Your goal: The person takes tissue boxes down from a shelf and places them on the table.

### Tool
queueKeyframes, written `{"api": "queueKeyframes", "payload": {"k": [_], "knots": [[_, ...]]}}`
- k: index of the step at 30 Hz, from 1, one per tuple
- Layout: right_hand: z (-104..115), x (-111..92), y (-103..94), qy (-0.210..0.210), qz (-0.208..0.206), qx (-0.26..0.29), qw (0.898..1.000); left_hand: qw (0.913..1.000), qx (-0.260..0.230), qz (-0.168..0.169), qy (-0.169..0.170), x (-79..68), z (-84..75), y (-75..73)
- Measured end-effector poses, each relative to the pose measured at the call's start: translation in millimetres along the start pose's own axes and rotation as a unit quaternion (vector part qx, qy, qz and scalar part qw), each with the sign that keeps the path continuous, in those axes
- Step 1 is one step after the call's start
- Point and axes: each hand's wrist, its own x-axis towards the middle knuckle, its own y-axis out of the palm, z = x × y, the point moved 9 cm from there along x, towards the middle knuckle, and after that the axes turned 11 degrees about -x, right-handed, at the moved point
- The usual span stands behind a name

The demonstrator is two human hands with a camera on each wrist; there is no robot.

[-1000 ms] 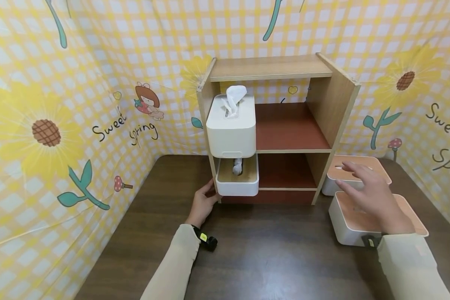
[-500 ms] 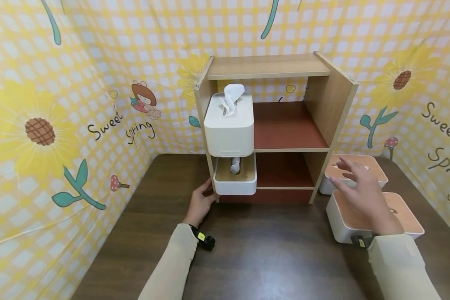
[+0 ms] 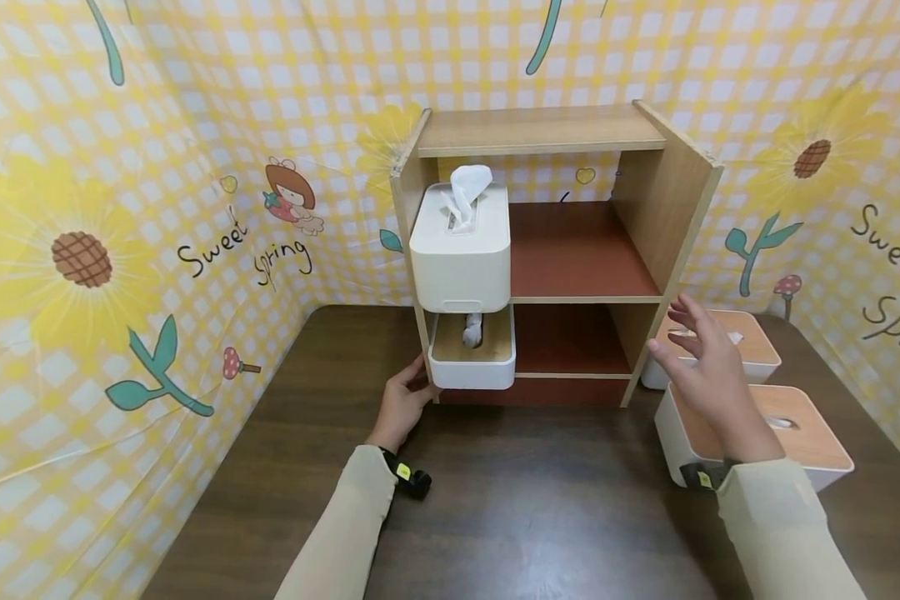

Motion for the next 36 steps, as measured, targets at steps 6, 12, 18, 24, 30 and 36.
{"api": "queueKeyframes", "payload": {"k": [6, 12, 18, 24, 30, 36], "knots": [[-1.5, 3.2, 5.5, 0.023, 0.008, 0.080, 0.997, 0.9999, -0.004, -0.005, -0.010, 0.6, 3.4, 1.0], [-1.2, -0.7, 17.8, 0.066, 0.016, 0.209, 0.976, 0.9996, -0.001, 0.018, -0.021, -0.4, -5.8, 4.7], [2.0, 4.9, 24.6, 0.076, 0.019, 0.205, 0.976, 0.9998, 0.011, 0.014, -0.012, -12.1, -31.0, 8.9], [-6.5, 4.6, 38.2, 0.104, 0.073, 0.155, 0.980, 0.9995, 0.014, 0.021, -0.018, -12.8, -31.2, 10.3], [-11.8, 1.1, 53.6, 0.113, 0.144, 0.124, 0.975, 0.9999, 0.008, 0.010, -0.002, -4.2, -21.6, 3.9], [-7.2, 7.1, 35.2, 0.115, 0.194, 0.055, 0.973, 0.9999, 0.004, 0.008, -0.009, 5.8, -1.8, 1.3]]}}
